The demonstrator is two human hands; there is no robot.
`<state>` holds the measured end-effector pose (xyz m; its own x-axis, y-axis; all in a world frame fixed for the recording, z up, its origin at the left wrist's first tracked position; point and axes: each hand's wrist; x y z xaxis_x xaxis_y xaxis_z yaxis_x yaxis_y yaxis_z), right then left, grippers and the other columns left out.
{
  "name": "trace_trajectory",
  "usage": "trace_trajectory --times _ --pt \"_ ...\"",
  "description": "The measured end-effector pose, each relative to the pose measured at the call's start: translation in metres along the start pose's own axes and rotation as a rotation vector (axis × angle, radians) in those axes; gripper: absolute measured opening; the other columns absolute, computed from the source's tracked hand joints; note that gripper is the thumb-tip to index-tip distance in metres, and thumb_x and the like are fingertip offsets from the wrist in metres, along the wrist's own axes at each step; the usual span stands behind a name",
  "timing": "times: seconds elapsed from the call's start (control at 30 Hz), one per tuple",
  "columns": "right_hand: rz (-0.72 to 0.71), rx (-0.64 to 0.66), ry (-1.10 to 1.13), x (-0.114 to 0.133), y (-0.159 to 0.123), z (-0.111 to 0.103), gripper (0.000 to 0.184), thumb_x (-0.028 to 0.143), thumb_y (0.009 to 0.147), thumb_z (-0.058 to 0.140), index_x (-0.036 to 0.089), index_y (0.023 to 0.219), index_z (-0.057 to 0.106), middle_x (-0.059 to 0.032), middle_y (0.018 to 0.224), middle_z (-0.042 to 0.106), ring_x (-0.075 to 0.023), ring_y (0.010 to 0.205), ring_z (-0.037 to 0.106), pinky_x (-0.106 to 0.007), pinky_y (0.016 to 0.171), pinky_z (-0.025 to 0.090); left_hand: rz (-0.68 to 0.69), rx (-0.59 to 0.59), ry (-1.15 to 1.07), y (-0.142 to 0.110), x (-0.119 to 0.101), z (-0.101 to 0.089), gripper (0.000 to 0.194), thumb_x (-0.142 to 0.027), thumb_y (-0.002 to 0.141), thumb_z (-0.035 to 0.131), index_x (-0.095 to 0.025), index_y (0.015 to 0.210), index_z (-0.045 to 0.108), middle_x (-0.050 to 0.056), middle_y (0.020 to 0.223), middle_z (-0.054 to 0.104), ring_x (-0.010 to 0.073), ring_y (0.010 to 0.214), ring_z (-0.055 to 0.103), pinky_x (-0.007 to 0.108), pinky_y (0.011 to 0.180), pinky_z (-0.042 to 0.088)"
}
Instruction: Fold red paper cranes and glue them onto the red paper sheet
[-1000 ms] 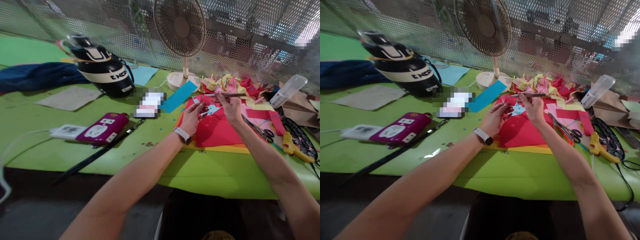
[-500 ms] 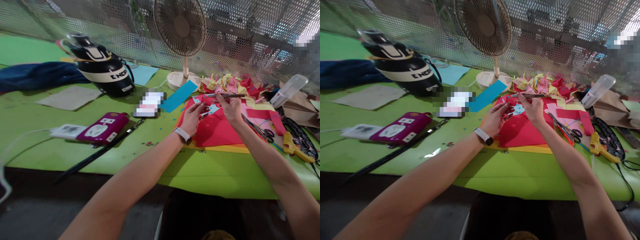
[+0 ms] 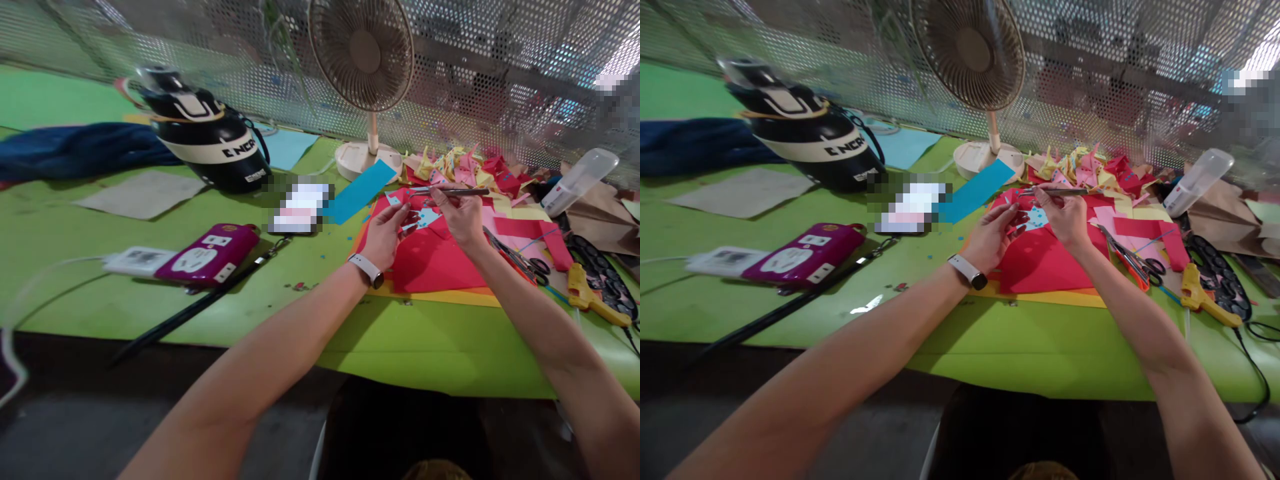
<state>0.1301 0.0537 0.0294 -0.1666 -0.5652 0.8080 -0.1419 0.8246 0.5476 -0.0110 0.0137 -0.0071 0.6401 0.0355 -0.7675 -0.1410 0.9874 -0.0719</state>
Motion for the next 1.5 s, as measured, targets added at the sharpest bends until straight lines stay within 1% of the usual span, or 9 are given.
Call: trace_trajectory --times 0.13,0.3,0.6,0.7,0.8,0.93,1.1,1.3,1.5 --pt "0.032 0.003 -0.030 0.000 0.000 0.000 0.031 0.053 0.085 0.067 0.022 0.090 0.069 -0.0033 0.085 0.074 -0.0192 0.084 0.074 -0.033 0.078 0.062 0.002 -0.001 -0.019 0.000 0.000 0.000 0.007 -0.020 0.078 0.077 -0.019 0.076 0.071 0.002 0.077 0.071 0.0124 0.073 0.067 0.027 0.073 0.054" --pt "0.028 -0.012 0.005 -0.002 0.000 0.000 0.032 0.054 0.085 0.068 0.022 0.091 0.068 -0.0014 0.082 0.074 -0.0182 0.080 0.074 -0.032 0.078 0.063 0.006 0.009 -0.028 0.001 0.001 -0.001 0.008 -0.020 0.077 0.078 -0.019 0.077 0.071 0.002 0.077 0.072 0.0134 0.074 0.068 0.029 0.074 0.054" --pt "0.009 -0.059 0.074 -0.001 0.003 0.000 0.042 0.062 0.079 0.071 0.022 0.090 0.066 0.0002 0.078 0.073 -0.0164 0.069 0.074 -0.029 0.067 0.061 -0.001 0.012 -0.030 0.001 0.001 -0.001 0.013 -0.022 0.074 0.082 -0.018 0.078 0.070 0.001 0.076 0.071 0.0126 0.073 0.068 0.027 0.072 0.053" --pt "-0.004 -0.113 0.108 0.000 0.003 0.000 0.044 0.063 0.076 0.073 0.022 0.090 0.064 0.0009 0.078 0.073 -0.0170 0.070 0.075 -0.028 0.067 0.061 -0.009 0.005 -0.040 0.001 0.001 0.000 0.012 -0.022 0.074 0.082 -0.017 0.078 0.071 0.002 0.076 0.072 0.0127 0.072 0.068 0.027 0.072 0.053" --pt "-0.004 -0.122 0.124 0.001 0.003 0.000 0.044 0.064 0.075 0.074 0.023 0.088 0.062 0.0004 0.078 0.074 -0.0185 0.074 0.076 -0.029 0.067 0.061 -0.013 -0.001 -0.032 0.001 0.000 0.000 0.012 -0.021 0.074 0.082 -0.017 0.078 0.071 0.002 0.077 0.072 0.0130 0.072 0.068 0.028 0.073 0.054" --pt "0.035 -0.104 0.094 -0.001 0.003 -0.001 0.044 0.064 0.078 0.070 0.023 0.088 0.062 -0.0008 0.078 0.074 -0.0189 0.076 0.076 -0.029 0.069 0.060 -0.017 -0.008 -0.029 0.000 0.000 0.001 0.009 -0.019 0.075 0.080 -0.017 0.078 0.071 0.002 0.076 0.072 0.0129 0.071 0.068 0.026 0.071 0.054" --pt "0.075 -0.117 0.103 -0.004 0.004 -0.002 0.042 0.064 0.081 0.068 0.023 0.090 0.062 -0.0008 0.076 0.074 -0.0180 0.074 0.076 -0.026 0.062 0.058 -0.016 -0.014 -0.024 0.000 0.000 0.002 0.008 -0.020 0.076 0.079 -0.017 0.078 0.072 0.003 0.078 0.073 0.0130 0.070 0.068 0.026 0.069 0.054" --pt "0.139 -0.126 0.156 -0.012 0.006 -0.003 0.040 0.061 0.080 0.069 0.023 0.089 0.063 -0.0031 0.080 0.075 -0.0201 0.078 0.076 -0.031 0.068 0.061 -0.027 -0.023 -0.026 -0.002 -0.002 0.004 0.004 -0.017 0.079 0.075 -0.017 0.078 0.072 0.003 0.078 0.073 0.0125 0.070 0.069 0.025 0.068 0.053" --pt "0.215 -0.135 0.249 -0.019 0.006 -0.004 0.037 0.055 0.078 0.072 0.022 0.090 0.061 -0.0041 0.080 0.076 -0.0209 0.079 0.076 -0.033 0.069 0.062 -0.030 -0.004 -0.020 -0.002 -0.003 0.003 0.009 -0.019 0.077 0.079 -0.018 0.078 0.070 0.002 0.078 0.073 0.0126 0.071 0.069 0.025 0.069 0.054"
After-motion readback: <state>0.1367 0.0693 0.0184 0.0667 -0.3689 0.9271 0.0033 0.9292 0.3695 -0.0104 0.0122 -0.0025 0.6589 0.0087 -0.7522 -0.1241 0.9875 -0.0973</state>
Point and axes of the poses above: each hand's wrist, its own y-axis towards the middle knuckle, its own z-axis out of the palm, x = y × z
